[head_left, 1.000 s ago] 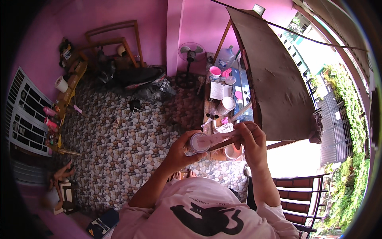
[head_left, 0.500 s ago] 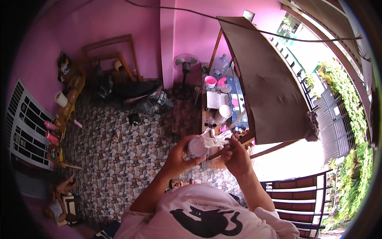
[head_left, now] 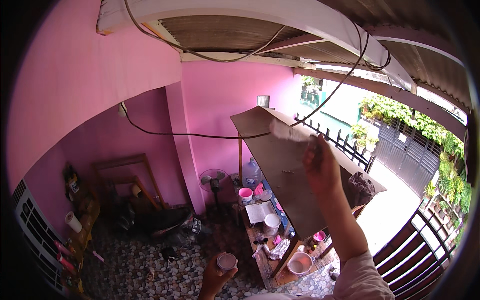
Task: The person paints the side of a wooden ceiling beam using a small paintbrush dipped into a cup of pink paint.
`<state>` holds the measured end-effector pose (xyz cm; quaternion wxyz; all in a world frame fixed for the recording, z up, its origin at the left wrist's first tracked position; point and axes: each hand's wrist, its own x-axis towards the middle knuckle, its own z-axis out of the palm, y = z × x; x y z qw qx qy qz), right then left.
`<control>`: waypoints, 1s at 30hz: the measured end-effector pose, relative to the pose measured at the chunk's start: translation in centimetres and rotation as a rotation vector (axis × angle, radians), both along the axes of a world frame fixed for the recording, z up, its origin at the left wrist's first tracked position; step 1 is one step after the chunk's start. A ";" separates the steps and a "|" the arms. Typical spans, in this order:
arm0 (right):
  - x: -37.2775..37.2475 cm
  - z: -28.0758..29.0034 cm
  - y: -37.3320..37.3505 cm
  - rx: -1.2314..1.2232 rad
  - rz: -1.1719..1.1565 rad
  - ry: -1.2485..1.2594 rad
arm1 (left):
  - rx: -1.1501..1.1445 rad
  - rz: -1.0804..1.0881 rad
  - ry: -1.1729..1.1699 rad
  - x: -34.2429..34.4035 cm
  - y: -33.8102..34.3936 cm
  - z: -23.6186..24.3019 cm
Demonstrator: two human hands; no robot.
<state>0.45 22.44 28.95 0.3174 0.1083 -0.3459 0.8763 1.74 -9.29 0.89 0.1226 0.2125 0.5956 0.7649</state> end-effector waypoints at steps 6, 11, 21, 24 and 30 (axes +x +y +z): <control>-2.6 16.4 2.4 0.244 -0.309 0.363 | -0.003 0.117 0.130 0.9 -1.7 -2.7; -5.1 25.5 1.5 0.429 -0.736 0.495 | 0.062 0.215 0.082 1.6 -2.4 -3.9; -6.1 30.4 7.3 0.789 -1.951 0.445 | 0.077 0.283 -0.107 1.2 -3.0 -3.8; -4.5 30.5 7.2 0.890 -2.028 0.399 | -0.094 0.258 0.208 0.4 -3.8 -4.9; -7.2 30.7 0.8 1.121 -2.005 0.570 | -0.140 0.335 0.154 0.7 -3.7 -4.6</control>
